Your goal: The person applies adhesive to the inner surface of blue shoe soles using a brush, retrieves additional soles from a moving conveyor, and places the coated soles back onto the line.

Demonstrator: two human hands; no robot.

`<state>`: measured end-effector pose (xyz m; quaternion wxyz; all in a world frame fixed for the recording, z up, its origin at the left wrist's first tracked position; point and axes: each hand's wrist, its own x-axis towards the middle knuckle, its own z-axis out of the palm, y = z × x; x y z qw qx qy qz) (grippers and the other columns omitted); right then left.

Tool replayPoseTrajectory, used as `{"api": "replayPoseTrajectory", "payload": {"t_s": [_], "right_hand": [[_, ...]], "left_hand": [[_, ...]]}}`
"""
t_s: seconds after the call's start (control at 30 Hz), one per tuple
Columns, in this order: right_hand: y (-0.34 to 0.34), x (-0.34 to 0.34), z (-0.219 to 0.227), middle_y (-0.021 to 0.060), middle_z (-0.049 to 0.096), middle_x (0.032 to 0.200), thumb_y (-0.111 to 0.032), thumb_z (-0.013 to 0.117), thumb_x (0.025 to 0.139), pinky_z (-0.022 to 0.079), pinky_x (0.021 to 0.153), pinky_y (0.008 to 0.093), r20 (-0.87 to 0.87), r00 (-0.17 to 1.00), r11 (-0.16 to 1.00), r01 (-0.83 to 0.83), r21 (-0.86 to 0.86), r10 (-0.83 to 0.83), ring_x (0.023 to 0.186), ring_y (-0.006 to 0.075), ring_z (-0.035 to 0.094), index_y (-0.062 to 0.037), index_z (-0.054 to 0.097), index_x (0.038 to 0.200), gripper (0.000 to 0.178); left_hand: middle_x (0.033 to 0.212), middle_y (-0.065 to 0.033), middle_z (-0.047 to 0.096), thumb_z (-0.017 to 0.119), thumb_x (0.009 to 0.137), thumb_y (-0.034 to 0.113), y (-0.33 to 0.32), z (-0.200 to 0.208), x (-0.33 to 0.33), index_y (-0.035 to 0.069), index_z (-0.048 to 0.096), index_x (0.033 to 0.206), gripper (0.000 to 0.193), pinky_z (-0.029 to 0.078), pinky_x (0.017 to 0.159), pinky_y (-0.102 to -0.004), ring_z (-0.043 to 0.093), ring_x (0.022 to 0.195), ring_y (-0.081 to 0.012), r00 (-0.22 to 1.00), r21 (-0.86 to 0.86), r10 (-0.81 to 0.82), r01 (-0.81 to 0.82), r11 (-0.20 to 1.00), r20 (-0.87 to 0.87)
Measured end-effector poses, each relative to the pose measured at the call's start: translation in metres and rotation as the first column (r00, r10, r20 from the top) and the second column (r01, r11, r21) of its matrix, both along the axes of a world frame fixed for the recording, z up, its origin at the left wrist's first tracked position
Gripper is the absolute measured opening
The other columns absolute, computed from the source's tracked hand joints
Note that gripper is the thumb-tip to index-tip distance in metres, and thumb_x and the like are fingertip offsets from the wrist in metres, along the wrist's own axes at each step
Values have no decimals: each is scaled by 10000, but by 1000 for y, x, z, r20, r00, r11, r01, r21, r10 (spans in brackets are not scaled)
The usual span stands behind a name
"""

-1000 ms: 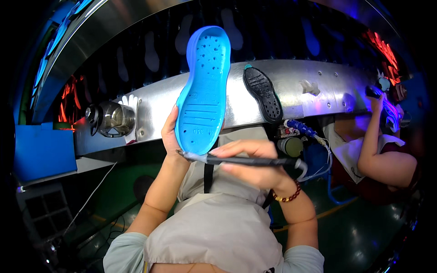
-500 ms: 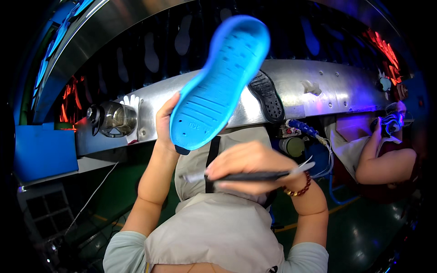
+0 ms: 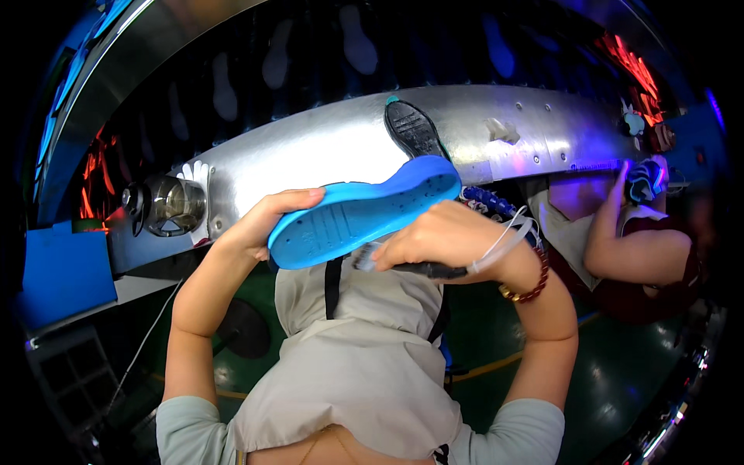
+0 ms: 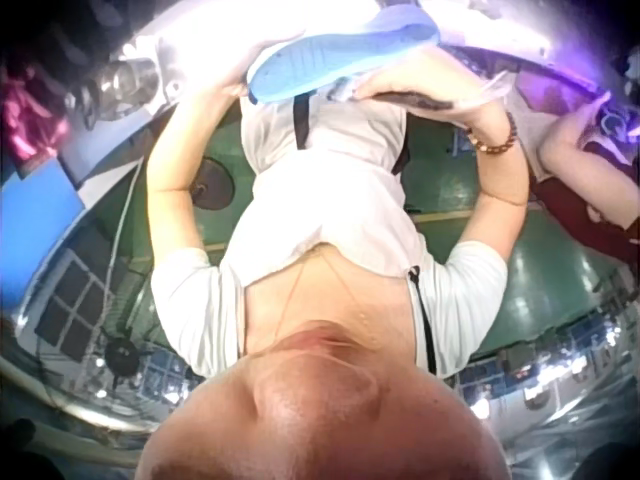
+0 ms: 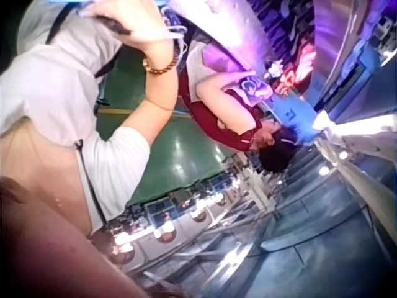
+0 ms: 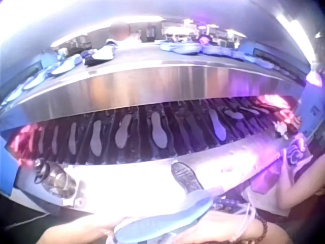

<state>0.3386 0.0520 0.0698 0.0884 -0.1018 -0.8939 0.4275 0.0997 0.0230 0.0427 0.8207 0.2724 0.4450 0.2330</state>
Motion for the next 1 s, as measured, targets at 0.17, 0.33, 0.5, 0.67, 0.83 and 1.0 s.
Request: {"api": "replayPoseTrajectory", "payload": {"t_s": [0.17, 0.33, 0.5, 0.67, 0.83, 1.0], "right_hand": [[19, 13, -12, 101, 631, 892, -63, 628, 716, 484, 713, 306, -20, 990, 975, 131, -179, -136, 829, 249, 606, -34, 603, 882, 170], [16, 19, 10, 113, 642, 865, -45, 648, 704, 505, 605, 233, 274, 915, 840, 385, -383, -295, 717, 150, 634, 1, 596, 999, 303], [-4, -19, -25, 88, 639, 797, -65, 583, 782, 469, 601, 199, -10, 808, 596, 426, -681, -589, 681, 104, 607, 22, 623, 922, 170], [-9, -21, -49, 92, 640, 761, -73, 581, 786, 457, 592, 198, -141, 709, 681, 574, -455, -691, 648, 93, 585, 27, 636, 867, 140], [-3, -24, -73, 47, 624, 694, -101, 580, 797, 403, 515, 185, -291, 434, 522, 721, -456, -853, 568, 46, 506, 18, 641, 857, 147], [11, -29, -89, 8, 579, 619, -92, 589, 791, 363, 476, 175, -296, 404, 500, 739, -451, -865, 528, 27, 461, 16, 641, 842, 130]], "left_hand": [[1030, -222, 528, 559, 771, 420, -1, 4, -5, -54, 463, 1148, 614, 497, 663, -285, 573, 868, -235, 997, 52, -8, 12, 999, -78], [1058, -205, 514, 534, 788, 396, -3, -8, -17, -26, 399, 1209, 611, 501, 683, -294, 572, 868, -235, 981, 59, 179, -184, 981, 72], [1118, -231, 470, 468, 801, 382, -2, -25, 10, 0, 336, 1242, 598, 504, 716, -452, 544, 936, -324, 861, -89, 330, -322, 943, 386], [1123, -241, 468, 434, 811, 375, -5, -39, 11, 4, 339, 1236, 572, 516, 682, -472, 543, 936, -364, 813, -114, 393, -383, 917, 429], [1145, -238, 463, 396, 825, 382, -7, -49, 14, 12, 327, 1246, 564, 495, 668, -527, 538, 943, -396, 741, -185, 506, -476, 860, 442], [1173, -225, 442, 398, 825, 394, -8, -59, 21, 26, 322, 1252, 568, 475, 717, -532, 512, 991, -386, 737, -148, 533, -524, 839, 416]]}}
